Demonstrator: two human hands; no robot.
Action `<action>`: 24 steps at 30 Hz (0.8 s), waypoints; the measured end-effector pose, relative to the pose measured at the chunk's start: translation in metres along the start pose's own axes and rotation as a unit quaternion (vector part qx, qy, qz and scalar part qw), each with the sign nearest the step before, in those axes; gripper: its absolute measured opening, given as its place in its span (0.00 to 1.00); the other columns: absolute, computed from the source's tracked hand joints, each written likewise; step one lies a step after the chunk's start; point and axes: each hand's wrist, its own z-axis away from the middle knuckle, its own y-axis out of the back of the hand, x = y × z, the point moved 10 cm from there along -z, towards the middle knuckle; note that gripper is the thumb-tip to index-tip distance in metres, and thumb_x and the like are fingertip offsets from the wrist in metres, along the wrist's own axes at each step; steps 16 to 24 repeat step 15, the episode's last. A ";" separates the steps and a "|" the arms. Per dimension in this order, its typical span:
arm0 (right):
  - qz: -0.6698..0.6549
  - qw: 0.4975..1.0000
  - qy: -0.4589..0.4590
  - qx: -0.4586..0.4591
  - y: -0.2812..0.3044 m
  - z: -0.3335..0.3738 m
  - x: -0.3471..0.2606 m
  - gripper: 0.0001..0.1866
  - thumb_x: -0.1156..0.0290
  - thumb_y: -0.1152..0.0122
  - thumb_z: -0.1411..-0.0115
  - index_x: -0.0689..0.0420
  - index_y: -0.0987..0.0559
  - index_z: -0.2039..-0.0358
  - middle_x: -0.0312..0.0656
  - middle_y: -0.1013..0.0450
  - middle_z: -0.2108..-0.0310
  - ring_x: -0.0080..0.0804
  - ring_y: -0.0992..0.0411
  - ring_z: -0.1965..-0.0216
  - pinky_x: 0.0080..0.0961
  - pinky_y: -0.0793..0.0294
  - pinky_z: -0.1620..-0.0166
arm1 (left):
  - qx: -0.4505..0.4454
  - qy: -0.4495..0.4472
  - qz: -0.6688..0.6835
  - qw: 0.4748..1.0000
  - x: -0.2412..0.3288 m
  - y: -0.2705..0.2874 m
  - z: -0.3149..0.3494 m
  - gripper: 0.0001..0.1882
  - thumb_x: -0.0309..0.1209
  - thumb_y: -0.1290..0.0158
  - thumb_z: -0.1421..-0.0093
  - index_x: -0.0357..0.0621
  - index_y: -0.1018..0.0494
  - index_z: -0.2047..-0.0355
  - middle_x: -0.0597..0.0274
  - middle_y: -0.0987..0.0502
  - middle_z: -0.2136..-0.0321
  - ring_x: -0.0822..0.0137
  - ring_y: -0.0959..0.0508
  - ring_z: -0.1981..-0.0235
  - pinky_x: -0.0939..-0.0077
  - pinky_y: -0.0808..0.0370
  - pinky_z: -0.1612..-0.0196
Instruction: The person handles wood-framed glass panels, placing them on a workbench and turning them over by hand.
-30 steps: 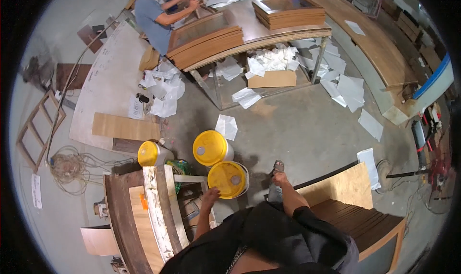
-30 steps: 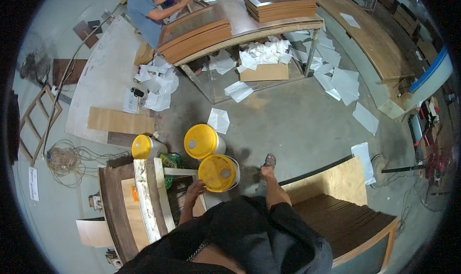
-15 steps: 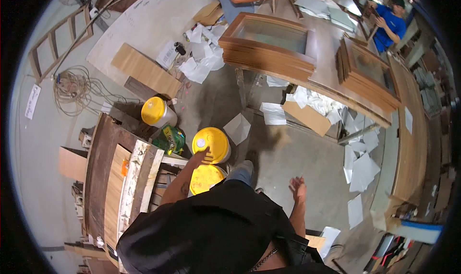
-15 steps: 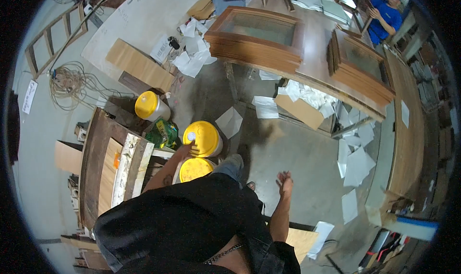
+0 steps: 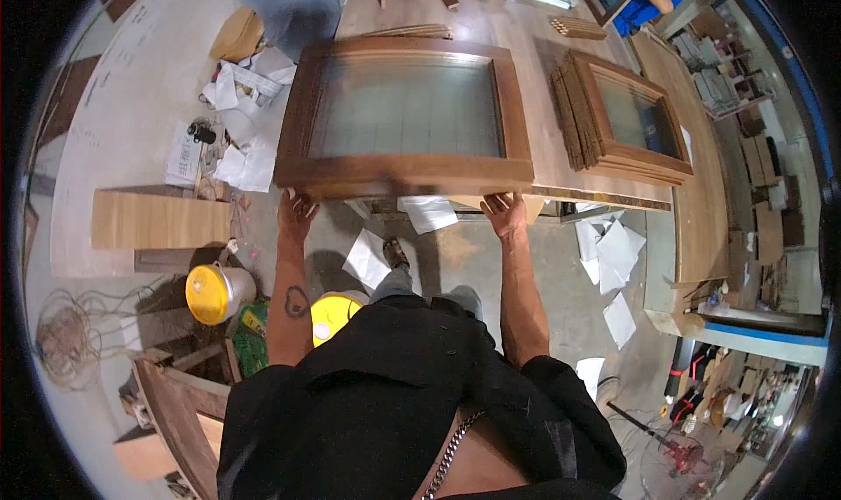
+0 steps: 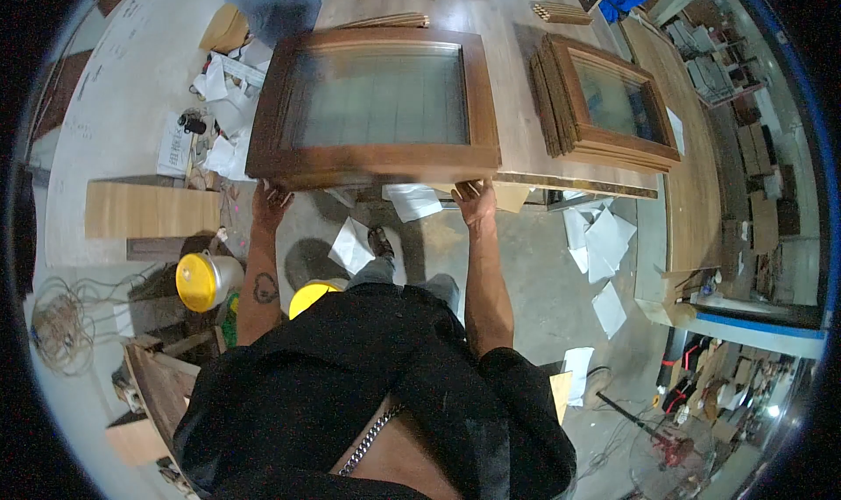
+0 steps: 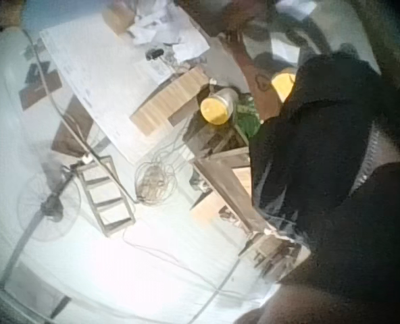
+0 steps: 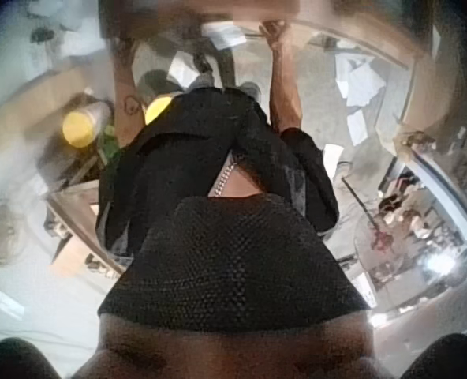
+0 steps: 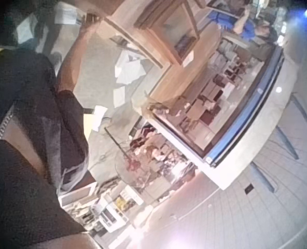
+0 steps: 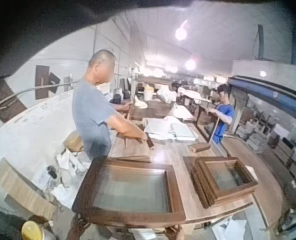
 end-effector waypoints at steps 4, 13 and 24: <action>-0.090 0.993 -0.063 0.036 -0.053 0.009 0.030 0.27 0.50 0.51 0.38 0.61 0.30 0.51 0.50 0.30 0.55 0.45 0.30 0.54 0.47 0.27 0.50 | -0.004 0.004 -0.016 1.000 0.030 0.051 -0.033 0.25 0.51 0.47 0.41 0.44 0.30 0.52 0.59 0.27 0.62 0.58 0.26 0.61 0.56 0.23 0.56; -0.036 0.998 0.047 -0.032 0.011 -0.022 0.007 0.25 0.51 0.48 0.38 0.55 0.31 0.47 0.44 0.29 0.55 0.43 0.29 0.54 0.42 0.25 0.55 | -0.002 0.050 0.003 0.999 -0.004 0.000 0.006 0.27 0.52 0.52 0.40 0.48 0.32 0.48 0.59 0.27 0.53 0.57 0.26 0.53 0.52 0.26 0.51; -0.058 0.997 0.035 -0.022 0.025 -0.030 0.021 0.25 0.52 0.49 0.38 0.53 0.32 0.46 0.43 0.29 0.54 0.41 0.29 0.54 0.41 0.25 0.55 | 0.006 0.039 0.034 0.999 -0.003 -0.007 0.015 0.27 0.53 0.51 0.40 0.49 0.33 0.47 0.60 0.27 0.53 0.58 0.26 0.53 0.52 0.27 0.49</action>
